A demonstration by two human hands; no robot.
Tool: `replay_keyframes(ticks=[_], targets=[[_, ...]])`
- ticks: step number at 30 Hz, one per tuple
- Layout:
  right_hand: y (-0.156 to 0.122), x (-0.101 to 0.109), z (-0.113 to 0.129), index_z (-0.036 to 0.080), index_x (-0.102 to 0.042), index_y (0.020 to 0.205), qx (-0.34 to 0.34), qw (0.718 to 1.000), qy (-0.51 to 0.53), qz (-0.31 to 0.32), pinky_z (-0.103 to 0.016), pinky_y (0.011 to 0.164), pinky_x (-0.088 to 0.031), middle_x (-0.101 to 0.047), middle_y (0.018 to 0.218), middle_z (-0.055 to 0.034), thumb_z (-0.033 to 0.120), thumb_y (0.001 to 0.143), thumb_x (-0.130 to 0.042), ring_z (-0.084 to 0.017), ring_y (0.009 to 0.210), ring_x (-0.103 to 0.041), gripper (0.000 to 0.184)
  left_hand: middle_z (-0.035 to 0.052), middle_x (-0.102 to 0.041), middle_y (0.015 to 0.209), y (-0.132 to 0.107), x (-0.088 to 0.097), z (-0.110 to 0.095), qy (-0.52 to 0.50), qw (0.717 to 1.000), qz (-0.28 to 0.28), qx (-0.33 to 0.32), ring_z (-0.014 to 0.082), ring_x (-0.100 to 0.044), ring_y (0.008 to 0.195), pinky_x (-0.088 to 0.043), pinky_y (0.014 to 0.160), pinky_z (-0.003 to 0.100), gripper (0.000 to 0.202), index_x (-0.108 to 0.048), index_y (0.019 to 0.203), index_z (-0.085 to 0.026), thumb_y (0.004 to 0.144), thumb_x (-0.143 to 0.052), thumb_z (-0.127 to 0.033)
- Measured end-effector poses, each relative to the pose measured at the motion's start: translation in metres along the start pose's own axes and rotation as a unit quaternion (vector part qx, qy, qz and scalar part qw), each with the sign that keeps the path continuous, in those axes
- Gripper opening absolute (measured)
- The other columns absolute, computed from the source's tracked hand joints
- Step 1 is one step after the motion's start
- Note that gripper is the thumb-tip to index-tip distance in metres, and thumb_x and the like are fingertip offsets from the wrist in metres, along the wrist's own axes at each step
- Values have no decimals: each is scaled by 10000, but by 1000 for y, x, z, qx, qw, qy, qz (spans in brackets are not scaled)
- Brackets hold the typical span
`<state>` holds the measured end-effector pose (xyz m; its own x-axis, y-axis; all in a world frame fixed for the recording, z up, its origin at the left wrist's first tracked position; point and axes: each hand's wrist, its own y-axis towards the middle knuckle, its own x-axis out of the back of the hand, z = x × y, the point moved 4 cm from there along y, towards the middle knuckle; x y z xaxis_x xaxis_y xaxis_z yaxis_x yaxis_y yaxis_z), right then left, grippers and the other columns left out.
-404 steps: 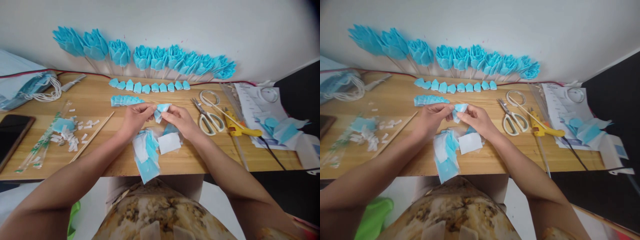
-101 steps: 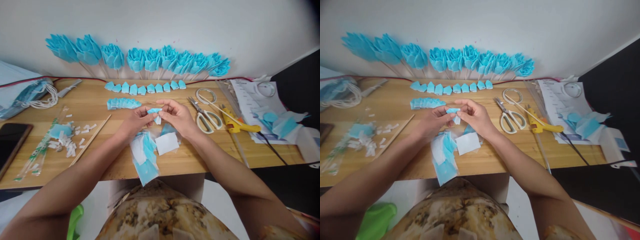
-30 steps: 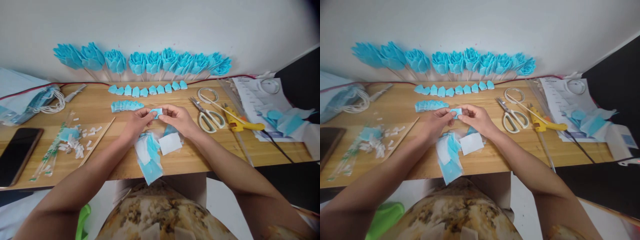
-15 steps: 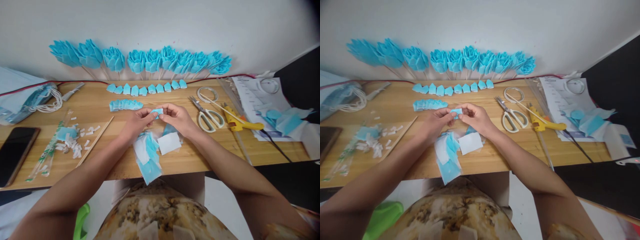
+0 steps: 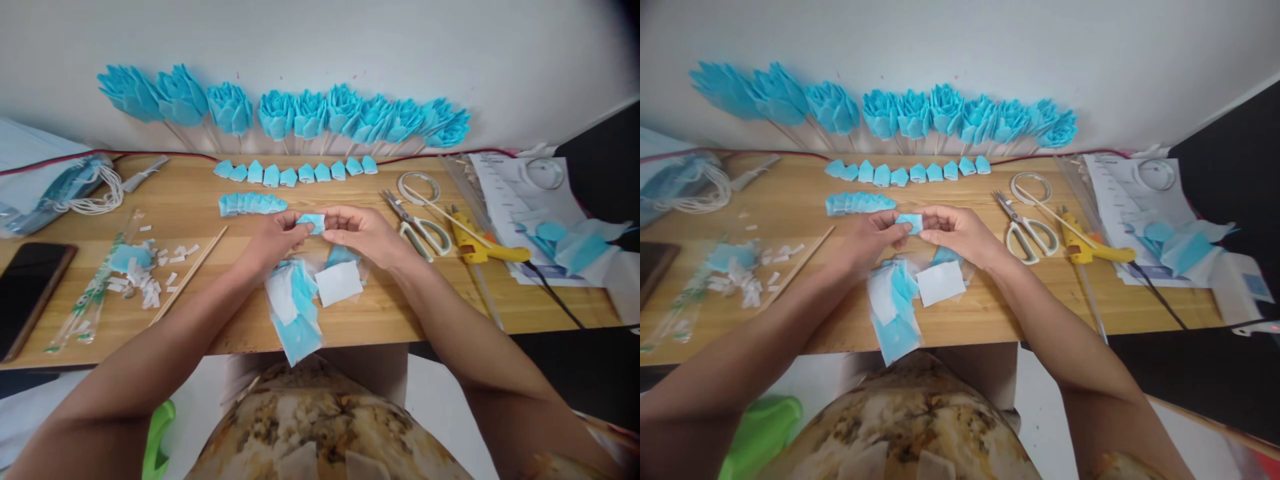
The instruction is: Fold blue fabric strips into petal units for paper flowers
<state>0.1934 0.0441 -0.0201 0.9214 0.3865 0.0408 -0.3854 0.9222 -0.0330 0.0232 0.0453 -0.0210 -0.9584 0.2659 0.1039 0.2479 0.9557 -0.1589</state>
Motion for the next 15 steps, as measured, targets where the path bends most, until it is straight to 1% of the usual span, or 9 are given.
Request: replay_keyframes(ticks=[2, 4, 7, 9, 11, 15], targets=[[-1, 4, 3, 192, -741, 997, -5, 1000, -26, -16, -284, 735, -483, -722, 872, -22, 388, 768, -778, -145, 789, -627, 303, -29, -513, 560, -1, 0, -1, 2, 1000, -2, -6, 95, -428, 536, -325, 546, 246, 227, -553, 614, -181, 782, -658, -291], [-3, 6, 6, 180, -732, 910, 0, 997, -68, -43, -268, 657, -439, -688, 782, -10, 411, 796, -741, -126, 697, -577, 258, -27, -512, 561, -1, 0, -1, -3, 1000, 1, -11, 94, -419, 534, -315, 542, 247, 231, -556, 608, -181, 784, -662, -289], [-4, 4, 10, 175, -681, 782, 14, 988, -142, -56, -259, 584, -366, -617, 683, 18, 374, 816, -692, -98, 599, -474, 202, -27, -512, 566, -1, -1, 0, -8, 1000, 9, -13, 93, -413, 533, -304, 538, 247, 218, -574, 614, -180, 779, -671, -285], [-4, 3, 12, 180, -654, 760, 23, 982, -178, -54, -262, 574, -346, -585, 660, 30, 350, 825, -664, -94, 580, -437, 182, -25, -517, 568, 0, 0, 1, -15, 1000, 17, -18, 93, -421, 534, -315, 543, 247, 229, -579, 612, -179, 775, -686, -298], [-4, 4, 12, 188, -633, 762, 32, 980, -189, -61, -263, 578, -346, -571, 663, 34, 345, 832, -647, -97, 586, -437, 172, -15, -540, 580, 1, 1, 1, -40, 998, 27, -26, 99, -453, 548, -354, 564, 249, 241, -587, 614, -176, 774, -697, -320], [-3, 9, 12, 198, -601, 762, 41, 984, -142, -96, -269, 609, -373, -589, 692, 22, 365, 837, -636, -115, 628, -493, 186, 15, -591, 668, 3, 4, -4, -136, 989, 41, -39, 118, -520, 605, -411, 586, 254, 257, -619, 678, -167, 818, -667, -378]])
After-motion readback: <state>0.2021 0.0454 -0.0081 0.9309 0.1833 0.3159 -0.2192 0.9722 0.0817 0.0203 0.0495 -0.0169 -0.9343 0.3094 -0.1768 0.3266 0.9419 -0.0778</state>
